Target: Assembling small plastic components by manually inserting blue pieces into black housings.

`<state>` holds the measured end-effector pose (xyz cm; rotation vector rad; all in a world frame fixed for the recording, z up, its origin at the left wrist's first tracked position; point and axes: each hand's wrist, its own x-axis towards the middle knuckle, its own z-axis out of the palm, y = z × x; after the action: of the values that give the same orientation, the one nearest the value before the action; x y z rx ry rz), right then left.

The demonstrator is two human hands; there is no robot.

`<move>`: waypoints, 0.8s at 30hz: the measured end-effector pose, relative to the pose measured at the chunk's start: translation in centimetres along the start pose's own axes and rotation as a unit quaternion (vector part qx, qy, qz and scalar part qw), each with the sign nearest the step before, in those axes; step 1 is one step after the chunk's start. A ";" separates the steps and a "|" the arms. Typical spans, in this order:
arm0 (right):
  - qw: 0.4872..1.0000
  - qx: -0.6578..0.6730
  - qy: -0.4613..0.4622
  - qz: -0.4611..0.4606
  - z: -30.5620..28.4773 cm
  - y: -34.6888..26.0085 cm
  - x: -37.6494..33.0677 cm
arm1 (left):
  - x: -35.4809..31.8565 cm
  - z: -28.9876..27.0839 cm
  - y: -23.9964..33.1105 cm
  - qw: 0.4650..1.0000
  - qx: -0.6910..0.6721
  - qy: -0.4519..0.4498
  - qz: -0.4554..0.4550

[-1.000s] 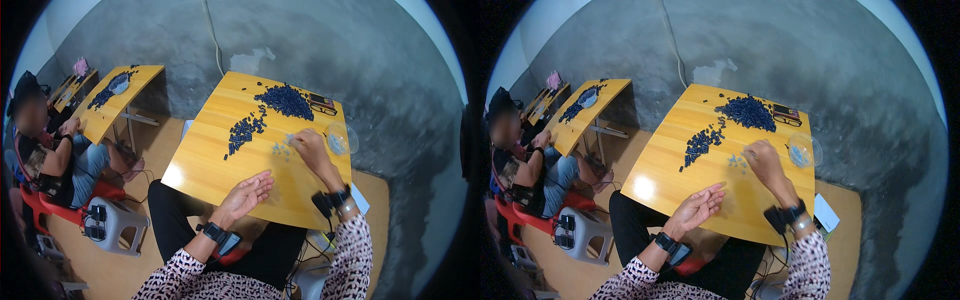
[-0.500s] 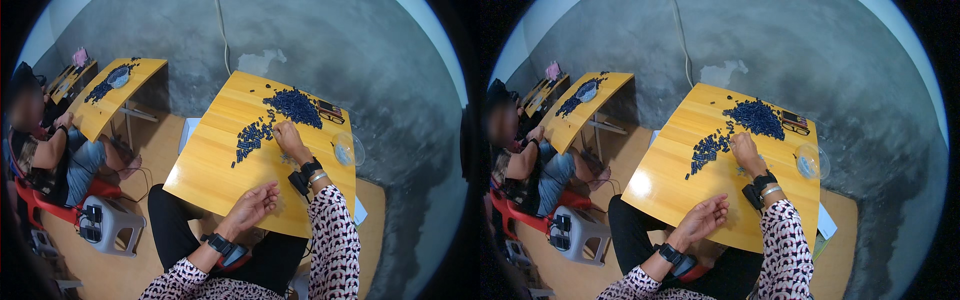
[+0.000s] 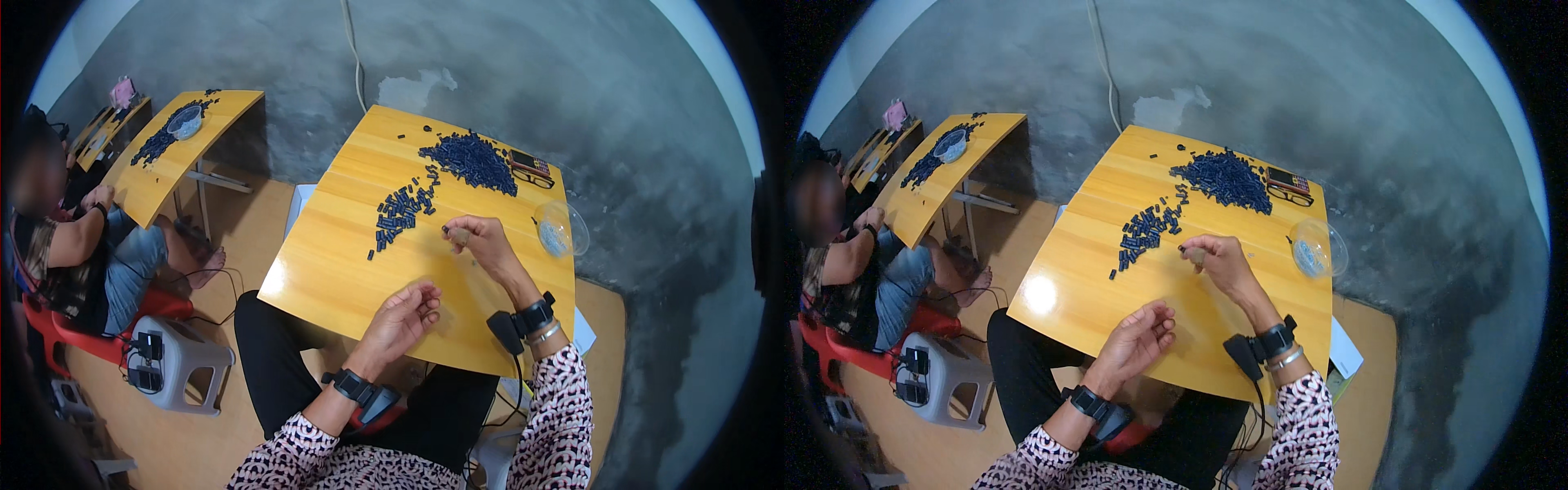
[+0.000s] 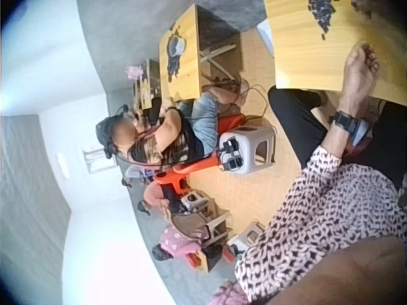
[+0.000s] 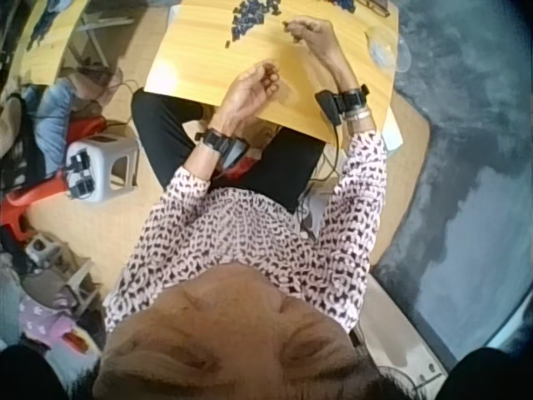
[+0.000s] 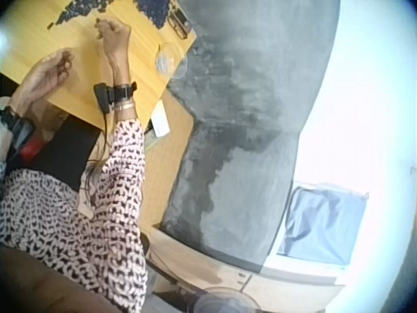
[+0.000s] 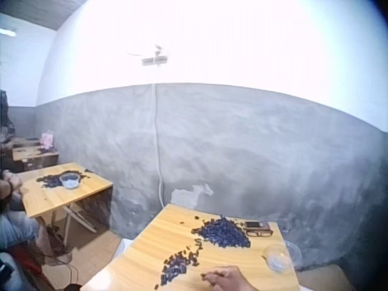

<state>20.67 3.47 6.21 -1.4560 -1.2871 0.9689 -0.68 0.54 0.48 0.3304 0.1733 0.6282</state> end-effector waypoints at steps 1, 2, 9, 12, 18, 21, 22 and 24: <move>0.998 0.060 -0.018 -0.006 0.2 -0.6 -1.4 | 0.2 0.0 -0.2 1.000 0.002 0.007 0.004; 0.998 0.061 -0.013 -0.004 0.3 -0.6 -2.5 | 0.3 0.0 -0.4 1.000 0.005 0.015 0.009; 0.990 0.131 -0.057 -0.009 1.7 -0.7 -7.0 | 0.5 -0.6 -0.9 0.998 0.041 0.004 0.041; 0.994 0.090 -0.057 -0.027 1.8 -0.3 -8.0 | 0.6 -0.3 -1.1 0.997 0.050 -0.016 0.055; 0.993 0.073 -0.055 -0.070 2.1 0.4 -9.1 | 0.5 -0.1 -1.0 0.998 0.062 -0.010 0.015; 0.988 -0.019 -0.059 -0.140 2.3 0.2 -9.0 | 0.3 0.2 -0.9 0.999 0.051 -0.011 0.000; 0.988 -0.019 -0.059 -0.139 2.4 0.1 -9.1 | 0.3 0.1 -0.8 0.999 0.051 -0.014 -0.011; 0.978 -0.076 -0.046 -0.189 2.5 -0.1 -9.3 | 0.3 -0.1 -0.8 0.998 0.050 -0.016 -0.022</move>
<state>16.93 -5.35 5.46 -1.2262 -1.6638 0.7022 0.03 0.14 0.10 0.4314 0.1799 0.5720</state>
